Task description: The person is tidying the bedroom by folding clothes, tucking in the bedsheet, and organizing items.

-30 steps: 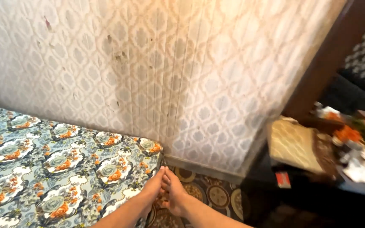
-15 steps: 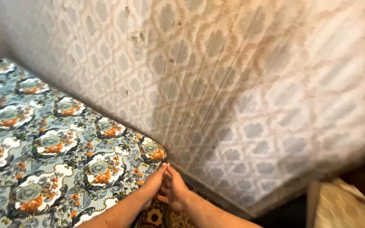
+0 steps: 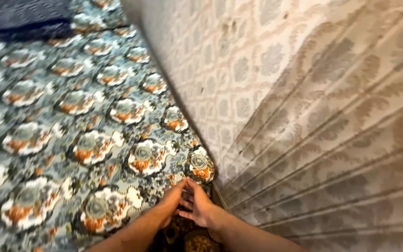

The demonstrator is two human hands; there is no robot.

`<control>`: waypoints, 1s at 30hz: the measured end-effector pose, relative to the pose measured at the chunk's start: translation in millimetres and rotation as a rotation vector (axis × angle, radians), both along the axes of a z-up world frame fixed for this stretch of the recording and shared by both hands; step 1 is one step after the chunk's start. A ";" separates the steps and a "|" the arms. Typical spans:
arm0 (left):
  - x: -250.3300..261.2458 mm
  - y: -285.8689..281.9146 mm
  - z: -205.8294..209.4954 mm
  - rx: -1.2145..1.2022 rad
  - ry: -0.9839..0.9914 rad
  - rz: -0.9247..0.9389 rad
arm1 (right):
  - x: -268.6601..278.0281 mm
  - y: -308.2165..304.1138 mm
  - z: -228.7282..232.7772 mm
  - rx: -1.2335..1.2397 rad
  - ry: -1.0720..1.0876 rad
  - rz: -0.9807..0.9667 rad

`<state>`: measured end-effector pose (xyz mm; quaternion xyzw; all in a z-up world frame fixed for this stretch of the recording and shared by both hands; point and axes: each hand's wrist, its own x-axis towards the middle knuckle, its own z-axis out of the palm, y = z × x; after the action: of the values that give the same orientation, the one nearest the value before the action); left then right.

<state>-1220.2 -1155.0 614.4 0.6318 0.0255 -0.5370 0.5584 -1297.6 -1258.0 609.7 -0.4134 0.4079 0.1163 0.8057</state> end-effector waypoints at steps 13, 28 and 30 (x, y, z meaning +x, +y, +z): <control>-12.3 -19.7 -75.7 -0.065 0.186 0.170 | -3.4 -45.6 -90.3 0.067 0.161 0.076; -13.4 -49.0 -111.7 0.004 0.212 0.403 | 23.7 -85.4 -136.5 0.097 0.254 0.206; -11.0 -58.7 -127.5 0.011 0.216 0.411 | 25.1 -95.8 -143.7 0.096 0.264 0.201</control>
<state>-1231.2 -1213.7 486.9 0.5551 0.2162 -0.4762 0.6469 -1272.5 -1353.8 466.1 -0.3943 0.4609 0.2692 0.7481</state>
